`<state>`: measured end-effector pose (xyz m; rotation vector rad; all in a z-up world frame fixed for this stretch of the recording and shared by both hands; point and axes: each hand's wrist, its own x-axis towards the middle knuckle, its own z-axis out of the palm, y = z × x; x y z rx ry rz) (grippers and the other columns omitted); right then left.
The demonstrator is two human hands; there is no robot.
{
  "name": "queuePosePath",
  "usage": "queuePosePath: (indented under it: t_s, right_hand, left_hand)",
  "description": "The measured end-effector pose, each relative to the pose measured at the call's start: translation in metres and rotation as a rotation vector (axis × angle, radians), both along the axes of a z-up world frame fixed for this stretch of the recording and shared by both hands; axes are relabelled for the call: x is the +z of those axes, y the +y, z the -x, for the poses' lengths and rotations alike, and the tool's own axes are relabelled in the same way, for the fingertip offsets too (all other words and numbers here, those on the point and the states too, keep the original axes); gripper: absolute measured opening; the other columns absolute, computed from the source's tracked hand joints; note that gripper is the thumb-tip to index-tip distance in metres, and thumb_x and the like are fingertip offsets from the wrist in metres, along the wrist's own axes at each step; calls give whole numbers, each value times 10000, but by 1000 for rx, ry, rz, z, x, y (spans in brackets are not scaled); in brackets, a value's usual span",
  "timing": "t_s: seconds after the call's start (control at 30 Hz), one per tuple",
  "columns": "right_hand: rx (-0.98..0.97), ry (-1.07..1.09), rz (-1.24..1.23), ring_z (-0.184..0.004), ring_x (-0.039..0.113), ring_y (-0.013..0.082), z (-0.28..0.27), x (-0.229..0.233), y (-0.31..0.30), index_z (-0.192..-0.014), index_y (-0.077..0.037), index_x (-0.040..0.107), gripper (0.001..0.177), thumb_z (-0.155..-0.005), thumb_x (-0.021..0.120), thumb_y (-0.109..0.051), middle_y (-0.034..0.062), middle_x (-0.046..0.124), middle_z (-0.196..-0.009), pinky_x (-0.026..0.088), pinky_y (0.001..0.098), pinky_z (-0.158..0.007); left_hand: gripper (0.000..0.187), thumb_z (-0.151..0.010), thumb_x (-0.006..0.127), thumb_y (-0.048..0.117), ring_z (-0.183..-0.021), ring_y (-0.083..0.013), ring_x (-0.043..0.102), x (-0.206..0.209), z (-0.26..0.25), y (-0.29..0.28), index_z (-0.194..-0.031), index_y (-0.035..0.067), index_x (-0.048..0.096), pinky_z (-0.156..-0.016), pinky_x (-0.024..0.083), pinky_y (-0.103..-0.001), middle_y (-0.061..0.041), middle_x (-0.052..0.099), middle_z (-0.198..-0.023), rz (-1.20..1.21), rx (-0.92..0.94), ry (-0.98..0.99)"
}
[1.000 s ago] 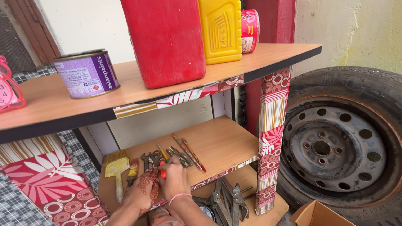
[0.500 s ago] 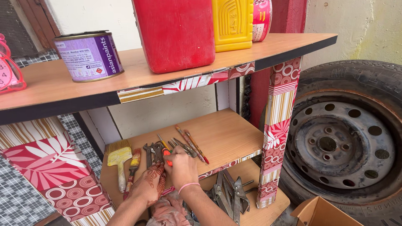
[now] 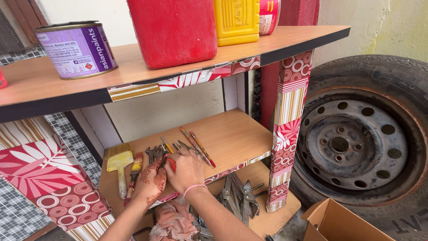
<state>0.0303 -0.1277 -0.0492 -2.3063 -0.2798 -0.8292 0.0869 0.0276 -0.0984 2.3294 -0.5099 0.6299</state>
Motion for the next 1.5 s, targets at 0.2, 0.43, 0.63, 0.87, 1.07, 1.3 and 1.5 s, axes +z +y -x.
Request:
queuePosePath:
  t_s: [0.2, 0.43, 0.63, 0.87, 1.07, 1.3, 1.5]
  right_hand:
    - [15, 62, 243, -1119, 603, 354, -2, -12, -1, -959, -37, 773, 217, -765, 750, -131, 170, 654, -1102, 499, 458, -943]
    - [-113, 112, 437, -1031, 698, 334, -25, -22, 21, -926, 0, 768, 130, -816, 744, -65, 177, 672, -1152, 605, 410, -793]
    - [-137, 145, 463, -1013, 710, 322, -41, -26, 27, -960, -22, 768, 143, -826, 737, -62, 178, 690, -1103, 605, 392, -809]
    - [-84, 189, 437, -1016, 702, 350, -18, -6, 16, -1000, -23, 743, 227, -788, 765, -100, 191, 675, -1076, 605, 410, -821]
    - [135, -149, 288, -899, 687, 384, 42, 1, -21, -1045, -51, 735, 275, -776, 718, -105, 174, 641, -1004, 568, 476, -771]
    - [248, -132, 232, -876, 688, 345, 98, -9, -59, -987, -92, 748, 198, -905, 680, -259, 129, 661, -911, 559, 464, -763]
    - [309, 35, 235, -809, 695, 367, 136, -49, -78, -992, -84, 733, 195, -898, 668, -242, 146, 687, -864, 563, 483, -719]
  left_hand:
    - [378, -989, 505, 285, -905, -382, 747, 24, 27, -25, -1263, 107, 696, -848, 554, -447, -246, 769, -944, 182, 102, 449]
    - [440, -951, 504, 270, -1051, -366, 720, 10, 27, -14, -1319, 89, 663, -926, 527, -423, -232, 745, -1113, 240, 131, 255]
    - [471, -948, 521, 282, -1187, -391, 663, 11, 26, -9, -1346, 60, 643, -1021, 488, -427, -244, 704, -1233, 222, 126, 209]
    - [440, -971, 498, 261, -1090, -383, 733, 31, 60, -19, -1348, 99, 658, -1006, 532, -421, -235, 749, -1155, 271, 96, 296]
    - [387, -1016, 543, 222, -1233, -406, 602, 20, 105, -33, -1340, 17, 598, -1051, 451, -455, -240, 642, -1308, 228, 22, -153]
    - [308, -1025, 553, 213, -1179, -379, 610, -3, 180, -66, -1262, 34, 634, -1038, 448, -460, -193, 670, -1207, 255, 82, -183]
    - [232, -987, 575, 200, -1060, -301, 666, -79, 207, -81, -1156, 61, 652, -934, 504, -406, -160, 674, -1099, 383, 174, -37]
